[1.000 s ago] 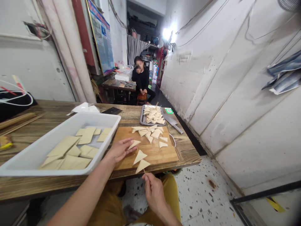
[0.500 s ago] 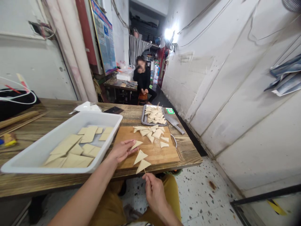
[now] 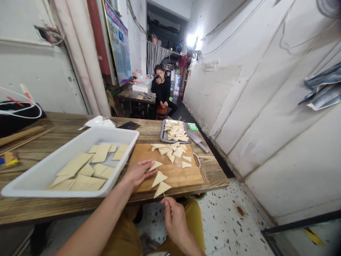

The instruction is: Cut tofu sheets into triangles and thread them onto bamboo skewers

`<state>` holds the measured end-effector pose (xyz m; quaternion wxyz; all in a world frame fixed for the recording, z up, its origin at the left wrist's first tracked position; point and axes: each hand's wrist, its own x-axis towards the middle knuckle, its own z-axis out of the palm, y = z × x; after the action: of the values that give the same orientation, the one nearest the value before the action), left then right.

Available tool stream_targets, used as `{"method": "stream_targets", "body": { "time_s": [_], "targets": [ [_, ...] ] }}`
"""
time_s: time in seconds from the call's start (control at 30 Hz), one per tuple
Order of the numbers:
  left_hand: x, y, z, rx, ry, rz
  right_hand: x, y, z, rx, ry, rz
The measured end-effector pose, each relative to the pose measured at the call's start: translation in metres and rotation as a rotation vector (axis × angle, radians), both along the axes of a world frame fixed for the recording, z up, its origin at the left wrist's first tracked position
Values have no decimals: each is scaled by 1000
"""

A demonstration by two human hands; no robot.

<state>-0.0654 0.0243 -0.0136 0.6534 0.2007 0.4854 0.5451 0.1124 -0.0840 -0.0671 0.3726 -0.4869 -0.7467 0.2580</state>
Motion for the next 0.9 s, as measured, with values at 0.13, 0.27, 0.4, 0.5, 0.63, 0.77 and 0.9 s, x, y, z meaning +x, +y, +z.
{"method": "stream_targets", "body": {
  "time_s": [0.13,0.27,0.4,0.5,0.63,0.77,0.9],
  "targets": [
    [3,-3,1,-6,-5,-24,-1,0,0,14,-9,-15],
    [4,-4,0,-18,4,-34,-2,-1,1,42,-10,-32],
    [4,-3,-3,-15,3,-48,-2,-2,2,49,-13,-34],
    [4,-3,-4,-5,1,-68,-3,-2,2,50,-8,-41],
    [5,-4,-2,-10,4,-93,-4,-2,1,59,-1,-54],
    [8,-5,0,-16,19,-100,-4,-3,2,63,-1,-65],
    [10,-6,-3,-12,42,-113,-4,-3,2,69,1,-67]
  ]
}}
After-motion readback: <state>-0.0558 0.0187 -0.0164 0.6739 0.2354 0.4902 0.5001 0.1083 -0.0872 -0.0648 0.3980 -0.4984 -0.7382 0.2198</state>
